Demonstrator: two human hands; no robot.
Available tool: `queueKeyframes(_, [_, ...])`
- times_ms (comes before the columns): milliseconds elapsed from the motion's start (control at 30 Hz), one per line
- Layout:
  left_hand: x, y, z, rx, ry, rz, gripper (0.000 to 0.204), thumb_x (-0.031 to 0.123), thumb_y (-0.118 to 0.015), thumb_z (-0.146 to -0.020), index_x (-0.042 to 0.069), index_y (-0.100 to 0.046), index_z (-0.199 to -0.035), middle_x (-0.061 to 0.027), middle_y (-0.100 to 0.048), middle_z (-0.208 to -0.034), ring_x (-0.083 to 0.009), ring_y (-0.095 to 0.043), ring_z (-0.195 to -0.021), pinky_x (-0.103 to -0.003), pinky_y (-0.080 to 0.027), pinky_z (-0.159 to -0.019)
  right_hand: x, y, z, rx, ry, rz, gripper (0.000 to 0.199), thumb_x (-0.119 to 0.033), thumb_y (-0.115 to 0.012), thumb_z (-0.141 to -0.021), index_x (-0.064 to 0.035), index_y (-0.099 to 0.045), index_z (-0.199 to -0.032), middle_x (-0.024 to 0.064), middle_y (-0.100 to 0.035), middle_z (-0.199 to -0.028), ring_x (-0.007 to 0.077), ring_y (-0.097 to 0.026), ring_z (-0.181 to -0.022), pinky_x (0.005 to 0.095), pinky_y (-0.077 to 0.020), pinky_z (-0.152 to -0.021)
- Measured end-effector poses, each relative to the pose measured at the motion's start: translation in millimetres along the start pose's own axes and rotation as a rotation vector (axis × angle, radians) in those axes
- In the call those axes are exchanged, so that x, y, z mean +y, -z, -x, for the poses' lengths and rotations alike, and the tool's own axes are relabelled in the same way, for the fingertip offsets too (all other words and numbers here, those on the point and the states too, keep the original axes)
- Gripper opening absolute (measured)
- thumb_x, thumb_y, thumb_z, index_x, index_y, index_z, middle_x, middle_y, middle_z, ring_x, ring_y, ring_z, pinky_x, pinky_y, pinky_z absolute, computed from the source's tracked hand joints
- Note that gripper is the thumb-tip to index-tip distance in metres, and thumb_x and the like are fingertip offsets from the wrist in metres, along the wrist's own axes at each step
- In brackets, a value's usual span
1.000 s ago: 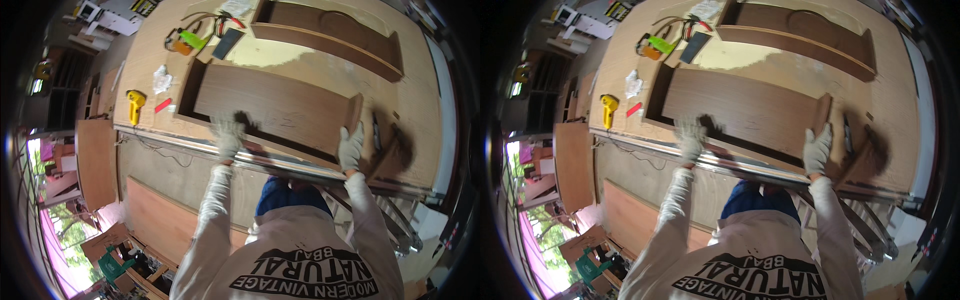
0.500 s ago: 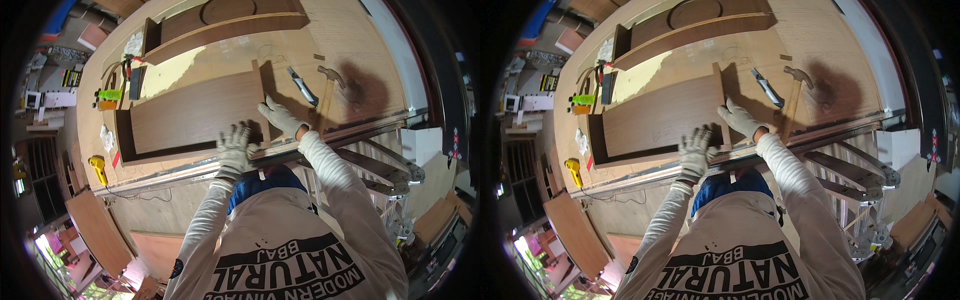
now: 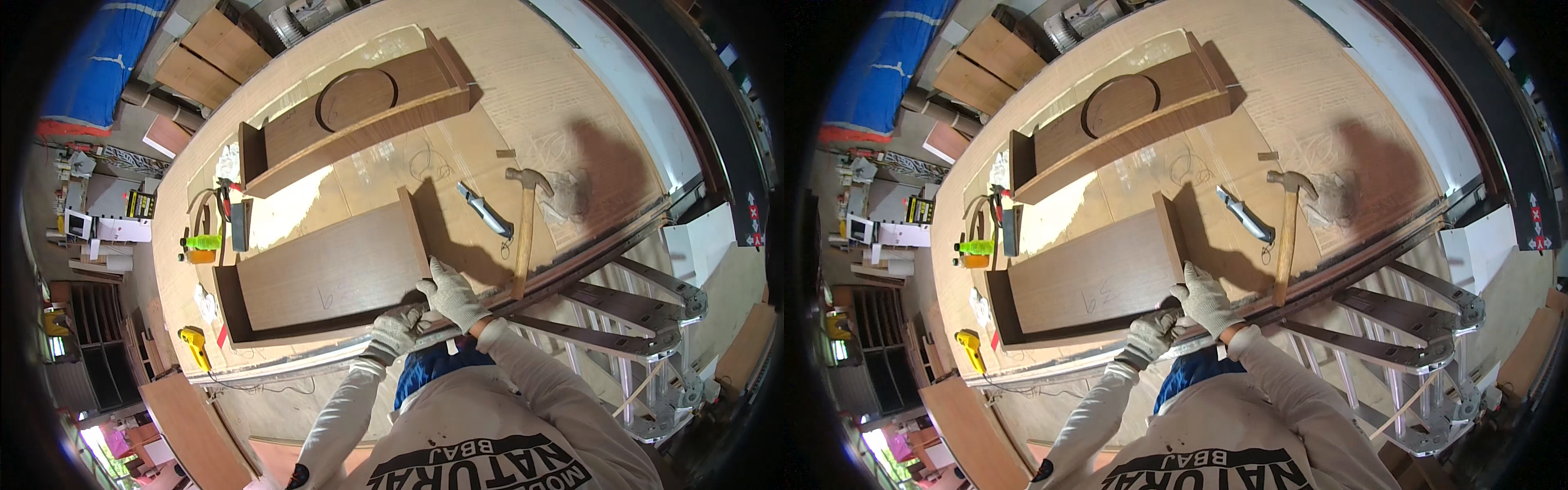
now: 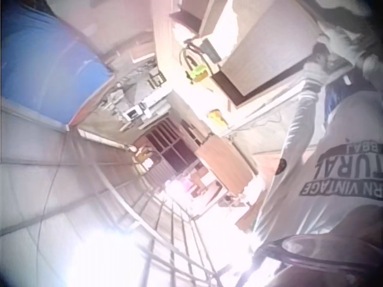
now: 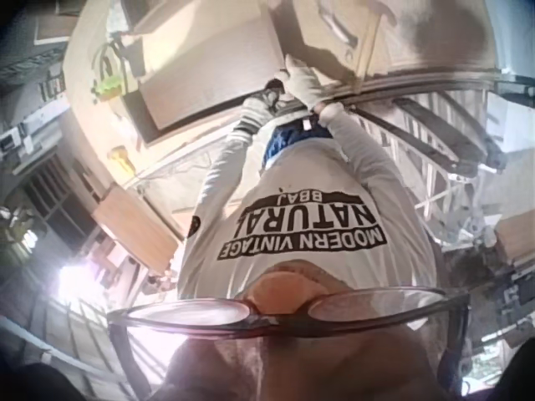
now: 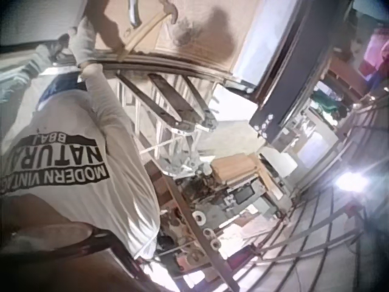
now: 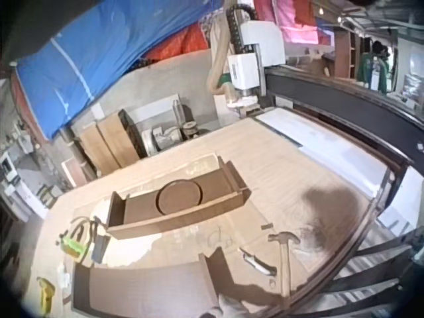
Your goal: The person assembles a wooden drawer by using a utility knife to trim edges, a hammer to drive nails into the joints, and a sanding block to smooth the surfaces.
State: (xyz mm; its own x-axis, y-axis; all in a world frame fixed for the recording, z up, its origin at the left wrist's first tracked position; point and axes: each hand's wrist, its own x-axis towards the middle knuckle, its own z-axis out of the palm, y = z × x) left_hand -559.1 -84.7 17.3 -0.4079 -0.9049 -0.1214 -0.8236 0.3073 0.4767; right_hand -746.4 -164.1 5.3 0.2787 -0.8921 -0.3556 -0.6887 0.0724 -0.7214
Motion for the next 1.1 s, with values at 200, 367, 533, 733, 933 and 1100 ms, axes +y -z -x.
queueKeyframes(200, [10.9,27.0,-21.6,-0.296,0.214,0.092,0.063,0.065,-0.062,-0.091,0.018,-0.069,-0.133,-0.0134,-0.076,-0.115,-0.0327,-0.072,-0.109,-0.043,-0.058,-0.09,-37.7,-3.9,-62.7,0.164,-0.107,0.114,0.065,-0.039,-0.052,-0.105,0.0126,-0.045,-0.143,0.0322,-0.067,-0.119,0.0441,-0.072,-0.097,0.0521,-0.0587,-0.084])
queueKeyframes(367, [3.4,21.1,-25.2,-0.518,0.31,-0.013,0.074,0.079,-0.049,-0.092,0.025,-0.062,-0.14,-0.0142,-0.076,-0.112,-0.0358,-0.073,-0.101,-0.046,-0.058,-0.083,-67.8,6.9,-152.2,0.392,-0.005,0.295,0.056,-0.033,-0.05,-0.105,0.0145,-0.051,-0.135,0.0221,-0.071,-0.082,0.0354,-0.072,-0.067,0.0493,-0.0582,-0.06])
queueKeyframes(533, [5.8,37.3,-4.1,-0.581,0.42,0.117,0.069,0.077,-0.06,-0.086,0.021,-0.071,-0.126,-0.0159,-0.076,-0.107,-0.0369,-0.073,-0.098,-0.046,-0.058,-0.082,-65.4,-9.3,-186.8,0.462,0.451,0.512,0.027,-0.022,-0.054,-0.095,-0.0075,-0.068,-0.077,0.0201,-0.068,-0.069,0.0357,-0.068,-0.059,0.0508,-0.0513,-0.052])
queueKeyframes(733, [1.7,20.3,-1.9,-0.228,0.205,0.084,0.067,0.072,-0.05,-0.095,0.011,-0.073,-0.111,-0.0187,-0.076,-0.104,-0.0392,-0.072,-0.099,-0.049,-0.057,-0.084,-57.0,6.6,-216.9,0.502,0.118,0.387,0.075,-0.043,-0.056,-0.104,-0.0043,-0.027,-0.162,0.0319,-0.038,-0.159,0.0463,-0.04,-0.146,0.053,-0.035,-0.12])
queueKeyframes(933, [-33.8,74.0,48.0,0.027,0.561,0.118,0.05,0.046,-0.051,-0.104,0.014,-0.062,-0.14,-0.0147,-0.064,-0.14,-0.0321,-0.059,-0.131,-0.048,-0.041,-0.114,-60.0,17.2,-211.8,0.559,0.089,0.408,0.089,-0.049,-0.063,-0.1,-0.0058,-0.02,-0.164,0.0314,-0.029,-0.163,0.0494,-0.034,-0.148,0.0547,-0.0309,-0.122])
queueKeyframes(1100, [-174.8,98.6,157.0,0.306,0.836,-0.154,0.055,0.042,-0.061,-0.097,0.01,-0.059,-0.142,-0.0152,-0.061,-0.143,-0.0345,-0.052,-0.137,-0.053,-0.029,-0.121,-61.2,10.9,-207.1,0.663,0.183,0.57,0.087,-0.047,-0.061,-0.102,0.0006,-0.022,-0.163,0.033,-0.031,-0.162,0.0483,-0.035,-0.147,0.0541,-0.0328,-0.121])
